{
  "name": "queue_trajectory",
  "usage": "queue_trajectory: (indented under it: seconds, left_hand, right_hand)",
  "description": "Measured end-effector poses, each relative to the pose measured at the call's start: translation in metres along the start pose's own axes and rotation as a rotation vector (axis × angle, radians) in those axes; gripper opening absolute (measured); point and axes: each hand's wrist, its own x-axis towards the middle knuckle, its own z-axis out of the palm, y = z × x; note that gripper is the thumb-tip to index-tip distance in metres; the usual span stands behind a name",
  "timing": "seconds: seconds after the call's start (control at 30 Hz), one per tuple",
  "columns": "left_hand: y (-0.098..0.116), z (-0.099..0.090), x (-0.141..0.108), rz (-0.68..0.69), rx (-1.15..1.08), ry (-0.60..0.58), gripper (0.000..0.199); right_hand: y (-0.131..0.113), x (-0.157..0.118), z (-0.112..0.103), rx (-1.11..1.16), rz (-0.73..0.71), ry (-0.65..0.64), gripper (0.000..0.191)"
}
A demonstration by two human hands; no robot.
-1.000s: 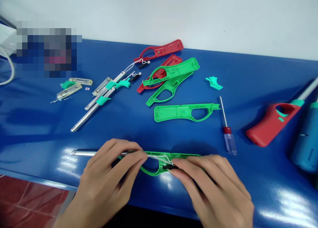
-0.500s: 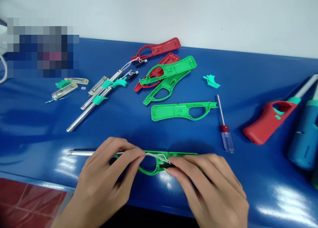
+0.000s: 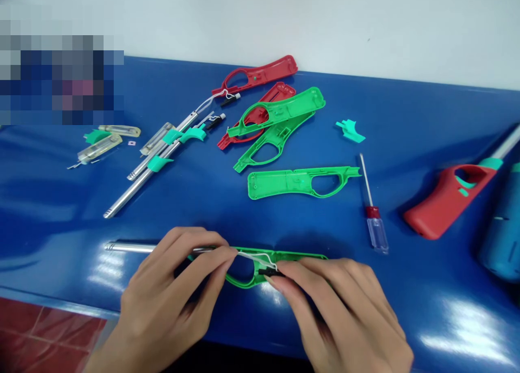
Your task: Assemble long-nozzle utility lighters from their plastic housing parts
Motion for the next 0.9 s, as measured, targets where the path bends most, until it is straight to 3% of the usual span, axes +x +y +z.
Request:
queue_trajectory:
  seconds: [0.27, 0.7, 0.9]
  left_hand:
    - [-0.002, -0.001, -0.003, -0.001, -0.057, -0.01, 0.034]
    - [-0.005, -0.001, -0.002, 0.017, -0.1, -0.009, 0.033]
    - [-0.002, -0.002, -0.002, 0.007, -0.08, -0.011, 0.03]
  right_hand:
    - [0.008, 0.0, -0.007, -0.011, -0.037, -0.092, 0.015]
    - [0.009, 0.002, -0.008, -0.011, -0.05, -0.12, 0.017]
    - [0.027, -0.012, -0.003, 0.017, -0.105, -0.054, 0.022]
